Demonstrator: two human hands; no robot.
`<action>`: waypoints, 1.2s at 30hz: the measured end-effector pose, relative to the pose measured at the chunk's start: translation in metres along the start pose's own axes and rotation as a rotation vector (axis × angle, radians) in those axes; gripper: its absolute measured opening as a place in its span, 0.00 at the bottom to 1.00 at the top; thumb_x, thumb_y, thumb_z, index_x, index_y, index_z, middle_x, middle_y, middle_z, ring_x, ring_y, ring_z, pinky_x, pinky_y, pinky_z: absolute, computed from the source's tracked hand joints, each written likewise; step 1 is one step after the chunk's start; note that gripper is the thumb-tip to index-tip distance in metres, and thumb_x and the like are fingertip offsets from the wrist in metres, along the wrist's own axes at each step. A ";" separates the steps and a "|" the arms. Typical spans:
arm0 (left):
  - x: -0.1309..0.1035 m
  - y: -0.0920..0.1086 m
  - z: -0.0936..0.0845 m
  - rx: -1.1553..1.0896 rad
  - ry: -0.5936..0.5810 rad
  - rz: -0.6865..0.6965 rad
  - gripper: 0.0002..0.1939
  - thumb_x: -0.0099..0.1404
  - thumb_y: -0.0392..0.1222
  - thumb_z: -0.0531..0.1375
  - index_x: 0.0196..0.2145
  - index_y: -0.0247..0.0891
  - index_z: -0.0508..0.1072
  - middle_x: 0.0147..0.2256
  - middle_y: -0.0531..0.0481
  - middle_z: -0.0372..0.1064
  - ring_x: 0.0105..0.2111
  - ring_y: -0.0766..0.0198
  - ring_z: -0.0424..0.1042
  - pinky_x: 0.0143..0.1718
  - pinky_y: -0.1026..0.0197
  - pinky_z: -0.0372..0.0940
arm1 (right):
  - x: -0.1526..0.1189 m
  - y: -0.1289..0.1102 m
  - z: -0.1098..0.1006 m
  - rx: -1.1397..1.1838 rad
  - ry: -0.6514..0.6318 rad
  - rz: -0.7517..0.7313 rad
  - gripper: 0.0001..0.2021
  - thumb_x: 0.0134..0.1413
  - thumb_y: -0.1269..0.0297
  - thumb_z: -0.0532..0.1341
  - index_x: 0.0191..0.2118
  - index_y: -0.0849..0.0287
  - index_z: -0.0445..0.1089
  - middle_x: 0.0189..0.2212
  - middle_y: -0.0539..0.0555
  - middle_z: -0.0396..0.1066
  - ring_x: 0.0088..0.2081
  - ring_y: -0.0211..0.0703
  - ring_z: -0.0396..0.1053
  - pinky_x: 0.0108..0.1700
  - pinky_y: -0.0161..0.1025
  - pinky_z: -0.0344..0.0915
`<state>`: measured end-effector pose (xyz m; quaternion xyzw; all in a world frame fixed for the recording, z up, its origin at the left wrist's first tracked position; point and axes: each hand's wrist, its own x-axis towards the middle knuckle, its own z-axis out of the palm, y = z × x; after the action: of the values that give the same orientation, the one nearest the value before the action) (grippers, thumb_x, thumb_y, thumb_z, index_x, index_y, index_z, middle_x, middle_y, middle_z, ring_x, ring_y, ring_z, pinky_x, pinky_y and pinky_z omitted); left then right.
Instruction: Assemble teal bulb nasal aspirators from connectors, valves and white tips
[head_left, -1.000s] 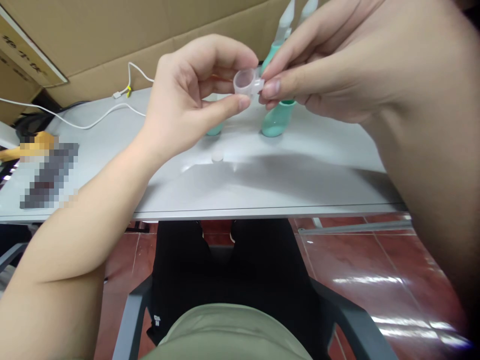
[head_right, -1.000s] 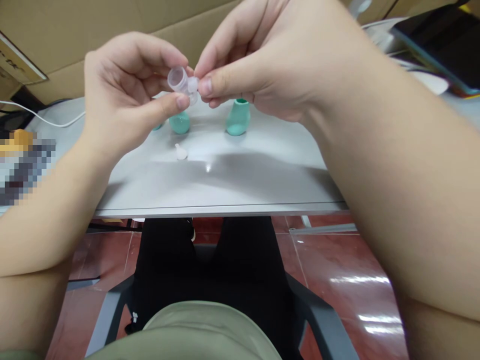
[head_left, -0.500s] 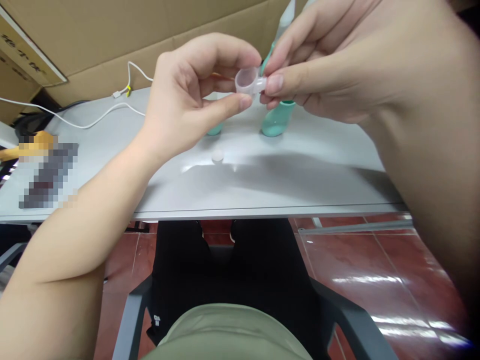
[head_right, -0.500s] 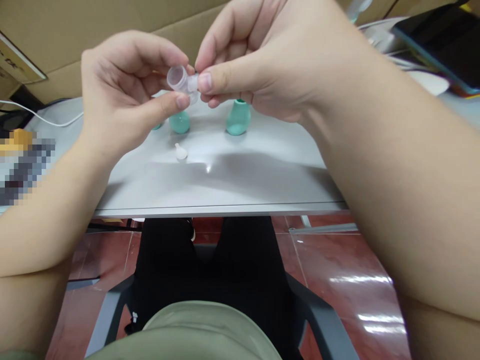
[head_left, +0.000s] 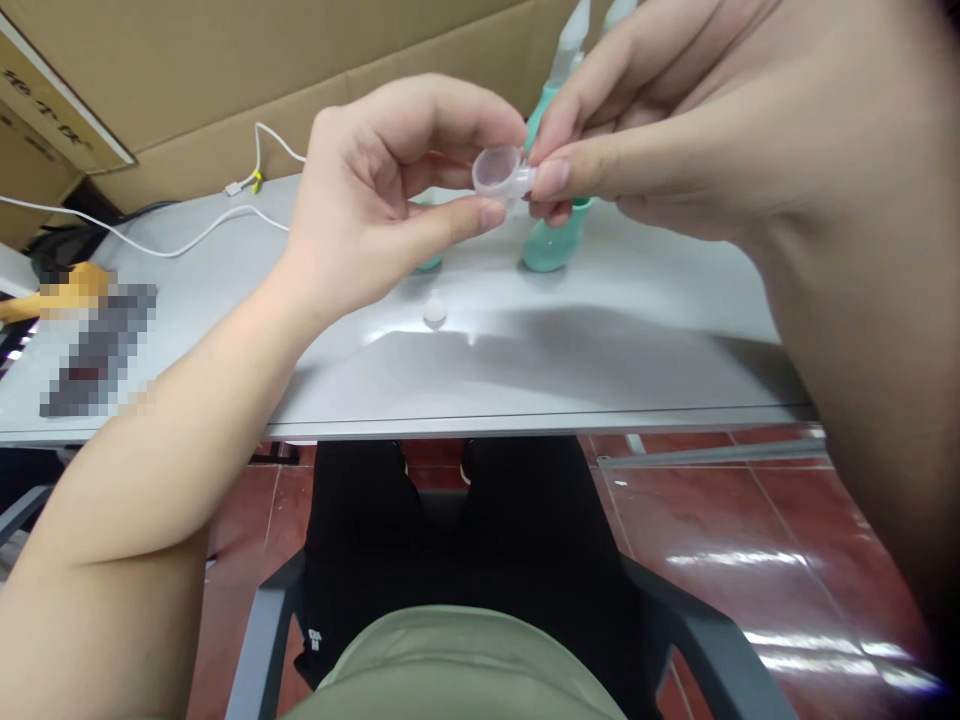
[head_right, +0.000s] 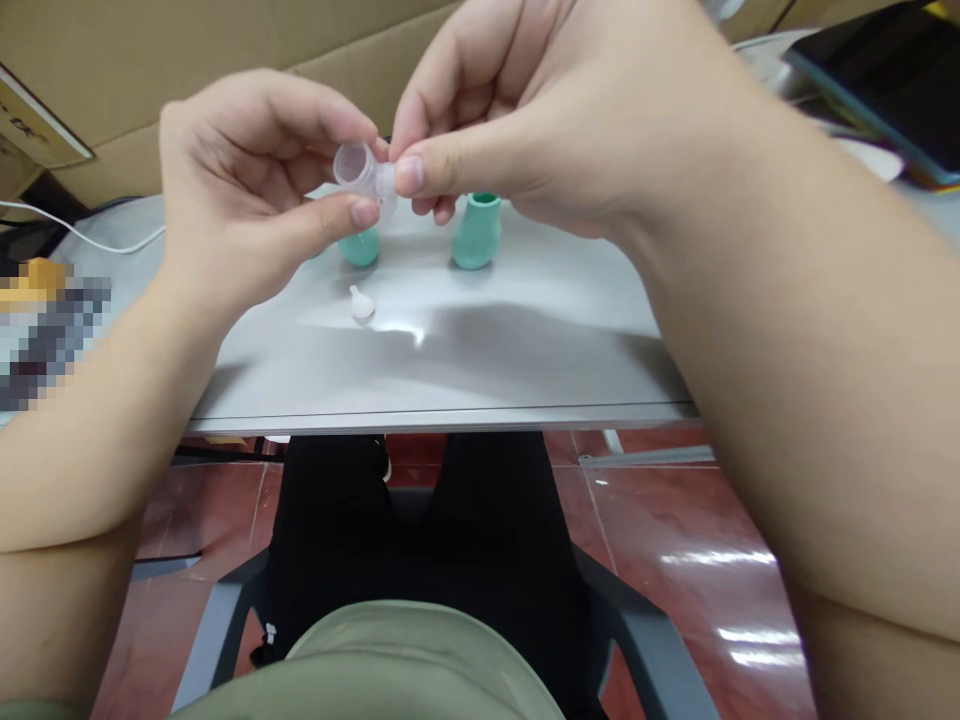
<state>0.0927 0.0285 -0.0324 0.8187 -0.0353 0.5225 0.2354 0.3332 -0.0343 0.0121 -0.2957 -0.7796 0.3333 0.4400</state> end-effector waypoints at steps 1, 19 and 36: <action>-0.001 0.001 0.001 -0.017 0.011 -0.006 0.24 0.62 0.59 0.82 0.53 0.53 0.89 0.43 0.49 0.85 0.42 0.50 0.87 0.43 0.52 0.84 | -0.001 0.000 0.001 0.001 0.008 -0.013 0.12 0.57 0.56 0.80 0.39 0.57 0.84 0.31 0.45 0.80 0.32 0.25 0.76 0.34 0.22 0.71; 0.005 0.065 0.041 0.020 0.196 -0.491 0.31 0.70 0.66 0.76 0.64 0.52 0.82 0.54 0.45 0.84 0.76 0.34 0.68 0.73 0.33 0.73 | 0.005 0.000 -0.002 0.020 -0.078 0.001 0.15 0.53 0.53 0.81 0.37 0.56 0.82 0.27 0.39 0.78 0.28 0.20 0.74 0.28 0.21 0.65; 0.005 0.041 0.012 -0.139 0.146 -0.376 0.11 0.71 0.42 0.78 0.50 0.49 0.89 0.49 0.52 0.84 0.54 0.50 0.86 0.54 0.50 0.84 | 0.010 0.013 0.001 0.093 0.000 -0.184 0.20 0.49 0.47 0.83 0.38 0.54 0.82 0.34 0.44 0.80 0.37 0.30 0.77 0.38 0.35 0.72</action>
<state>0.0932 -0.0119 -0.0179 0.7527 0.0991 0.5235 0.3867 0.3301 -0.0195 0.0067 -0.2024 -0.7871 0.3272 0.4820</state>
